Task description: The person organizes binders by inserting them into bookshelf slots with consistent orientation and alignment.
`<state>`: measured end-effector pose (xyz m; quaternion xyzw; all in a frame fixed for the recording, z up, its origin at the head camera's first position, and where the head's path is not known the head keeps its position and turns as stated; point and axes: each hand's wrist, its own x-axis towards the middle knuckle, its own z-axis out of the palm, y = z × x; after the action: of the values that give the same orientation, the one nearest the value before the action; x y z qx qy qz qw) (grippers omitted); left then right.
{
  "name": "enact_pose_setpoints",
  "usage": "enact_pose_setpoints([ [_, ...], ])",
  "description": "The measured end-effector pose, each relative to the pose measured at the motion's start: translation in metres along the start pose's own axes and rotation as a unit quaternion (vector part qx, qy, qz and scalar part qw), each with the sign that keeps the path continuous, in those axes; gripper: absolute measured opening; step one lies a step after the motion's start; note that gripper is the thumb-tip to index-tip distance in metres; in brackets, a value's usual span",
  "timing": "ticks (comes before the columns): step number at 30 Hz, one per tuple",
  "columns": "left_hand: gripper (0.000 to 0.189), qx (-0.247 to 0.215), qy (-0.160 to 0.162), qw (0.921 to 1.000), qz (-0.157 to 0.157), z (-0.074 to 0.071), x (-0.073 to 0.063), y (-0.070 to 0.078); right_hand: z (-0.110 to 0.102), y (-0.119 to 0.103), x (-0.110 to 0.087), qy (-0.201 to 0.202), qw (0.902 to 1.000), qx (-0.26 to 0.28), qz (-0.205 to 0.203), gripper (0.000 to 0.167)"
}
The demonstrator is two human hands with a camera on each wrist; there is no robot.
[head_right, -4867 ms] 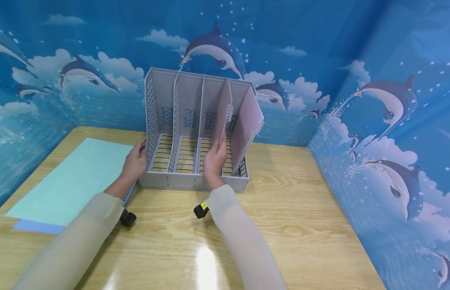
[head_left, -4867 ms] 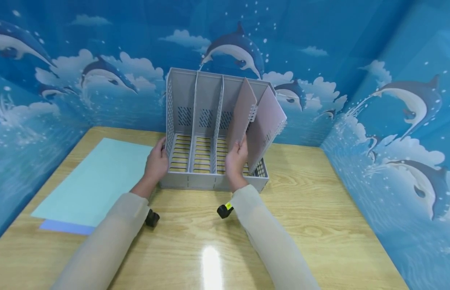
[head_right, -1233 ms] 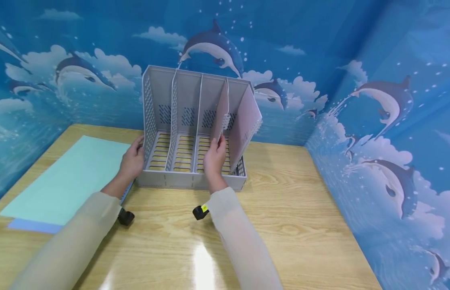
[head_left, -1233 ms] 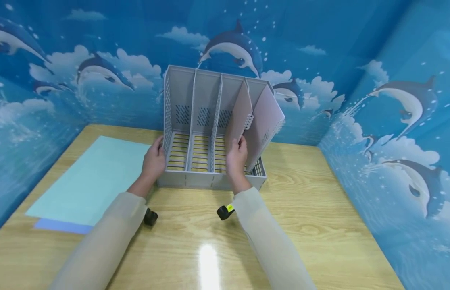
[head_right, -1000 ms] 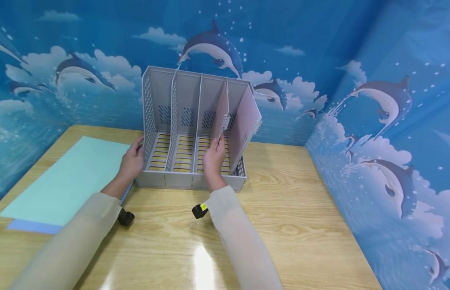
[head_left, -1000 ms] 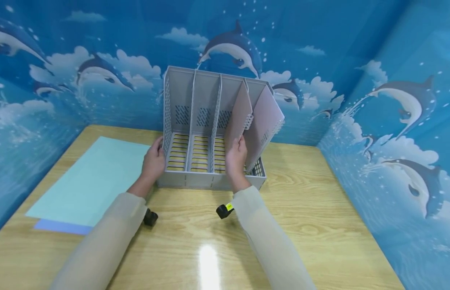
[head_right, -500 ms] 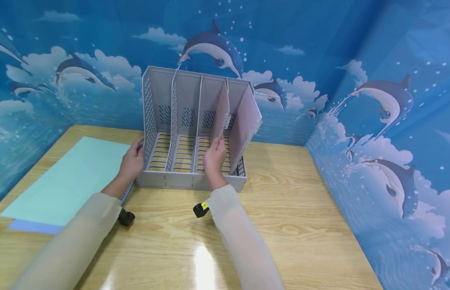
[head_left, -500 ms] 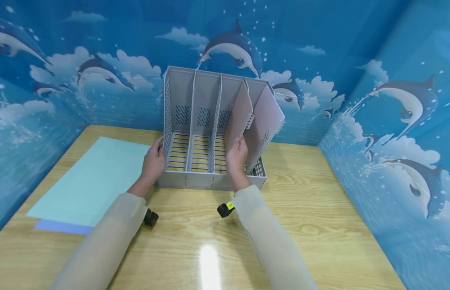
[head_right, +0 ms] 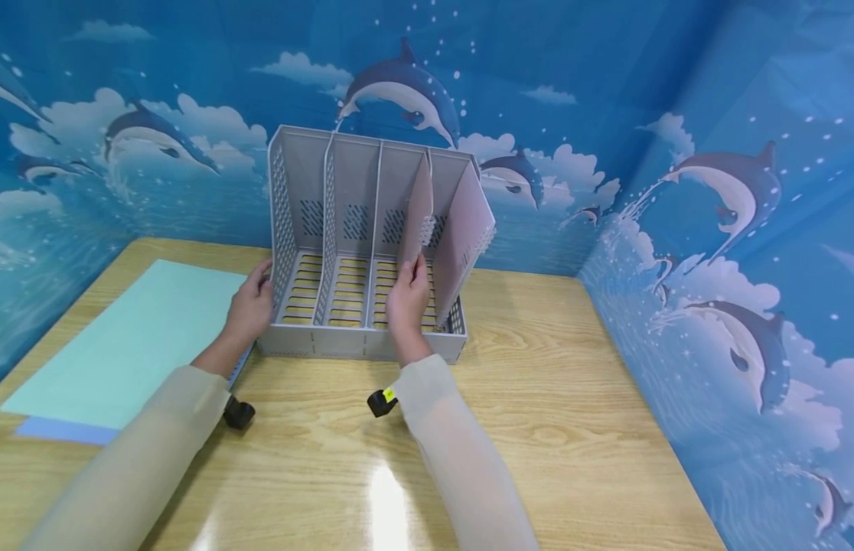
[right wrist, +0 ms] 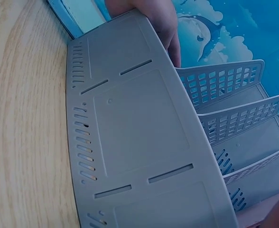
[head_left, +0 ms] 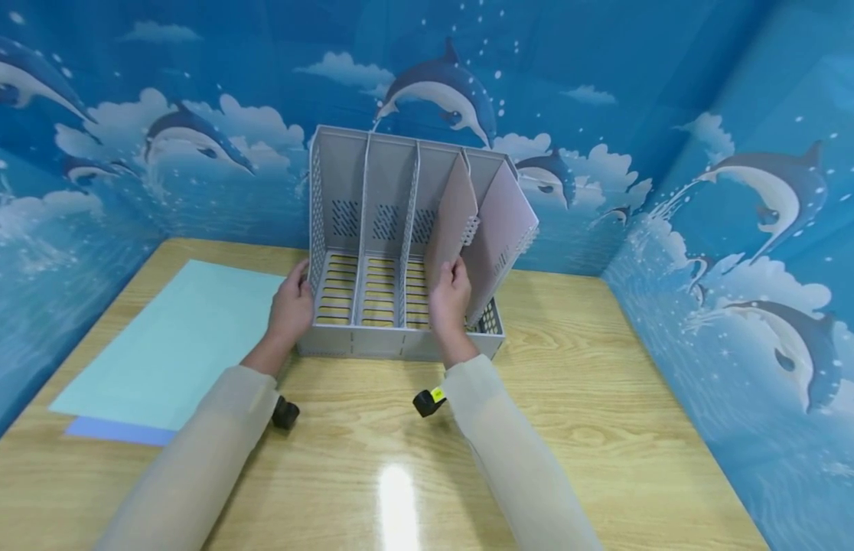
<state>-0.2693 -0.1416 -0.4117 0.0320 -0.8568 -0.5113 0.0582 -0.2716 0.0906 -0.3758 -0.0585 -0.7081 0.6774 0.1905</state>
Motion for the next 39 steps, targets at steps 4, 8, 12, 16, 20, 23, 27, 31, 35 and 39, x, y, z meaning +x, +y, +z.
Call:
enact_pose_setpoints([
  [4, 0.05, 0.0, -0.001, 1.0, -0.002, 0.0, -0.0002, 0.0006, -0.0018, -0.0012, -0.0011, 0.01, 0.9998, -0.014, 0.006, 0.045],
  [8, 0.05, 0.005, 0.0, 1.0, -0.004, 0.001, -0.0001, 0.0008, -0.0026, -0.0026, -0.0016, 0.013, 0.9998, -0.015, 0.002, 0.044],
  [12, 0.05, 0.007, 0.0, 1.0, -0.004, 0.0015, -0.0001, 0.0005, -0.002, -0.0036, -0.0007, 0.009, 0.9999, -0.012, -0.002, 0.044],
  [16, 0.05, 0.007, 0.001, 0.9999, -0.007, 0.0024, 0.0002, -0.0004, -0.0015, -0.0043, 0.0003, 0.009, 0.9999, -0.004, -0.004, 0.045],
  [20, 0.05, 0.011, 0.005, 0.9999, -0.009, 0.003, 0.0006, 0.0, -0.0011, -0.0048, 0.0004, 0.012, 0.9999, 0.003, -0.009, 0.044],
  [23, 0.05, 0.012, 0.006, 0.9999, -0.008, 0.0028, 0.0004, 0.0009, -0.0009, -0.0054, 0.0004, 0.012, 0.9999, 0.006, -0.01, 0.044],
  [27, 0.05, 0.011, 0.003, 0.9999, -0.008, 0.0033, 0.0004, 0.0013, -0.0016, -0.0053, -0.0003, 0.01, 0.9999, 0.012, -0.006, 0.046],
  [31, 0.05, 0.009, 0.002, 0.9999, -0.012, 0.0034, 0.0002, 0.0015, -0.002, -0.0023, -0.0013, 0.012, 0.9998, 0.014, -0.005, 0.046],
  [35, 0.05, 0.006, 0.002, 0.9999, -0.011, 0.0023, -0.0013, 0.0021, -0.0018, 0.0017, -0.0022, 0.009, 0.9995, 0.028, -0.008, 0.045],
  [39, 0.05, 0.005, 0.003, 1.0, -0.004, 0.0016, -0.0012, 0.0014, -0.0017, 0.0022, -0.0033, 0.007, 0.9989, 0.045, -0.011, 0.046],
])
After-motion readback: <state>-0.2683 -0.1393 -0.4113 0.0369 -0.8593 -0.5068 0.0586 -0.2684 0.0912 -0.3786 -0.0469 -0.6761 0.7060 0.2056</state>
